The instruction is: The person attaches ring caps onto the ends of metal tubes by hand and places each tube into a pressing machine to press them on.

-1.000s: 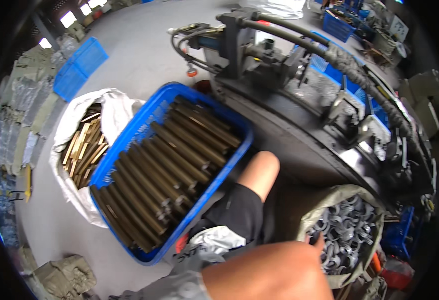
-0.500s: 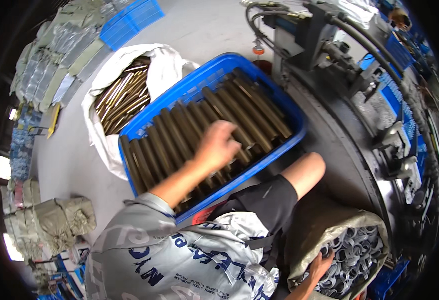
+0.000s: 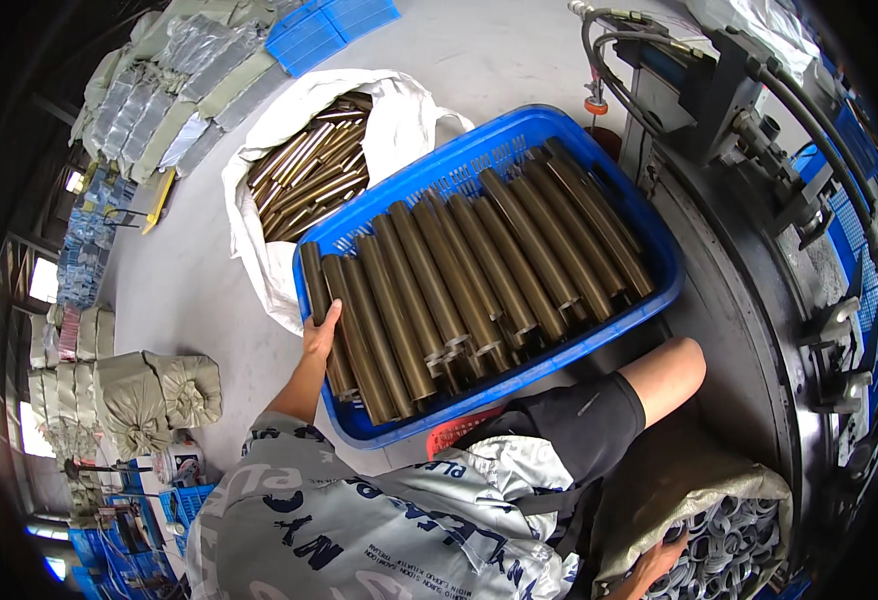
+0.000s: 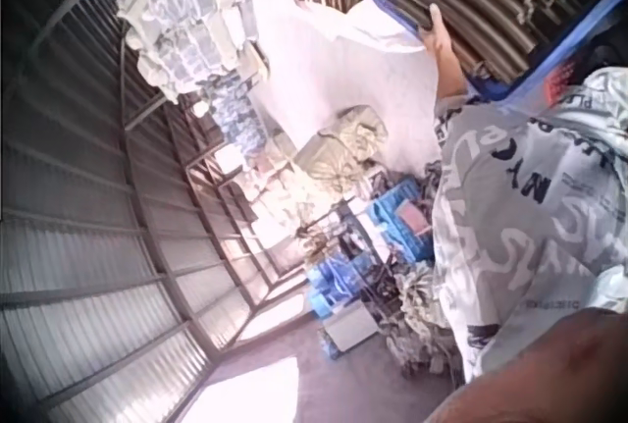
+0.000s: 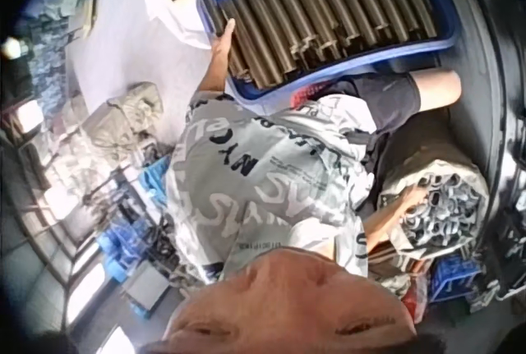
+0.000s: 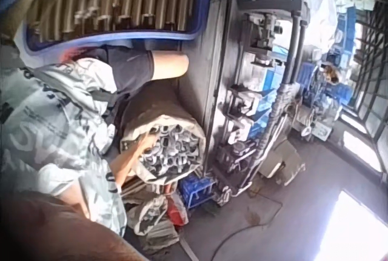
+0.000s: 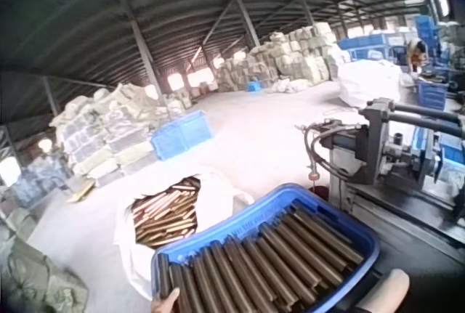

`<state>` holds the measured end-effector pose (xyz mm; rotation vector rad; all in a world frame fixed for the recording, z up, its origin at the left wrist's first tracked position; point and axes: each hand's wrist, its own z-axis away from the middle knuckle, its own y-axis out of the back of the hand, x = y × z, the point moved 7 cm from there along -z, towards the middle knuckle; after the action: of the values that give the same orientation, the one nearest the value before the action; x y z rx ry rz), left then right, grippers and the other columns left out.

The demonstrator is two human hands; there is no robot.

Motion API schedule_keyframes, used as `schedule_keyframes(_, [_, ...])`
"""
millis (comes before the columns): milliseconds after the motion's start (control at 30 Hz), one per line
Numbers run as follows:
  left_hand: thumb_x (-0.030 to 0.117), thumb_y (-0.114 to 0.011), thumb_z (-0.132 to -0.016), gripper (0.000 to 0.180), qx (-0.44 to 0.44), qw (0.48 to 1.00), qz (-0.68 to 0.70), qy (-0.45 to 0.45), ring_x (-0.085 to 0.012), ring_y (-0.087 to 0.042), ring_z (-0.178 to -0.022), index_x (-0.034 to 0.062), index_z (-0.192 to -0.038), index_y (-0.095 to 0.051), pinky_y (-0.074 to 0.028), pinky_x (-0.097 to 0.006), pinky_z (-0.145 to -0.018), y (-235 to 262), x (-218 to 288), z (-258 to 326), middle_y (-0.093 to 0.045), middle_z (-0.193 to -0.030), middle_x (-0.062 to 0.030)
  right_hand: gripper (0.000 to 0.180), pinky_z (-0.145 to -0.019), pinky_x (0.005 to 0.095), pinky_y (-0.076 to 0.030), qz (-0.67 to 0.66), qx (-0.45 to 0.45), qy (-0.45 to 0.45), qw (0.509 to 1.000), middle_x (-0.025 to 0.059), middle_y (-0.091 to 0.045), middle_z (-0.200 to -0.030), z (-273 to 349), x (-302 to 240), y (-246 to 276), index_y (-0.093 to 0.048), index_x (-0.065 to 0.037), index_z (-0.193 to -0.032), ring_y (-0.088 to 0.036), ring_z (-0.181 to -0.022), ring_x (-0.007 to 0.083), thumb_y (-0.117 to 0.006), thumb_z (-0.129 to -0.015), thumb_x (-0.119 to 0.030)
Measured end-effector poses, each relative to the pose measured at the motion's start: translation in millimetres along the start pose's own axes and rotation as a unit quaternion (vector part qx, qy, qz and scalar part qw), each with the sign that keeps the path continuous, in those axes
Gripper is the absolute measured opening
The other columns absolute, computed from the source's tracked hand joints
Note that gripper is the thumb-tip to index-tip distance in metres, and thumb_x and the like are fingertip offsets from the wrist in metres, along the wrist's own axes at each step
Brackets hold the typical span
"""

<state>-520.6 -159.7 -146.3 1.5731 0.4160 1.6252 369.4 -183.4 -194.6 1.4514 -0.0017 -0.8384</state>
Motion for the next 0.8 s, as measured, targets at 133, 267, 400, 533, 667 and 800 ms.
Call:
schedule_keyframes(133, [0.046,-0.081,-0.080,0.084,-0.138,0.958,0.248,0.050,-0.0289,-0.062,-0.116,0.0070,-0.144,-0.044,-0.053,-0.042,-0.094,-14.7,8.0,15.0,-0.062,-0.129,-0.0155,0.096,-0.110,0.0417,-0.035,-0.021,0.000,0.002,1.000,0.0341,-0.050,-0.137,-2.7,9.2,-3.3,-0.041,0.016,-0.137,-0.048,-0.129,0.0437,-0.065,-0.082,-0.059])
schedule_keyframes(267, [0.048,-0.082,-0.078,0.091,-0.211,0.960,0.185,0.012,-0.0313,-0.057,-0.122,0.0198,-0.150,-0.034,-0.053,-0.051,-0.090,-42.2,48.0,37.0,-0.056,-0.136,-0.0123,0.090,-0.108,0.0416,-0.038,-0.019,0.018,0.006,1.000,0.0323,-0.051,-0.135,-3.1,10.0,-5.3,-0.043,0.012,-0.137,-0.050,-0.126,0.0426,-0.065,-0.084,-0.056])
schedule_keyframes(400, [0.054,-0.080,-0.077,0.102,-0.250,0.951,0.166,0.080,-0.0347,-0.051,-0.130,0.0229,-0.155,-0.022,-0.046,-0.065,-0.093,-74.5,100.8,68.1,-0.047,-0.147,-0.0102,0.079,-0.104,0.0396,-0.041,-0.022,0.029,-0.015,0.999,0.0282,-0.058,-0.127,5.6,-25.1,6.5,-0.047,0.011,-0.134,-0.057,-0.117,0.0364,-0.068,-0.083,-0.044])
schedule_keyframes(533, [0.046,-0.087,-0.072,0.120,-0.324,0.915,0.233,0.056,-0.0343,-0.047,-0.133,0.0204,-0.159,-0.008,-0.041,-0.063,-0.101,-151.7,168.4,103.5,-0.046,-0.148,-0.0108,0.070,-0.104,0.0435,-0.040,-0.038,0.069,0.024,0.997,0.0303,-0.057,-0.127,9.7,-3.5,-0.1,-0.049,0.010,-0.133,-0.053,-0.120,0.0437,-0.068,-0.084,-0.035])
schedule_keyframes(667, [0.045,-0.088,-0.067,0.127,-0.258,0.949,0.179,-0.001,-0.0347,-0.040,-0.138,0.0174,-0.160,-0.006,-0.035,-0.049,-0.112,-230.3,194.5,84.3,-0.036,-0.154,-0.0179,0.059,-0.106,0.0462,-0.039,-0.009,0.072,0.008,0.997,0.0307,-0.056,-0.129,13.4,-40.0,2.6,-0.049,0.009,-0.133,-0.052,-0.122,0.0450,-0.069,-0.082,-0.012])
schedule_keyframes(800, [0.030,-0.080,-0.063,0.107,-0.134,0.989,0.022,-0.064,-0.0335,-0.059,-0.113,0.0039,-0.151,-0.025,-0.052,-0.056,-0.086,-255.1,235.4,98.6,-0.052,-0.133,-0.0207,0.063,-0.111,0.0454,-0.035,0.024,0.063,-0.047,0.997,0.0307,-0.051,-0.136,17.9,-36.3,2.5,-0.048,0.011,-0.133,-0.048,-0.127,0.0443,-0.072,-0.080,-0.014])
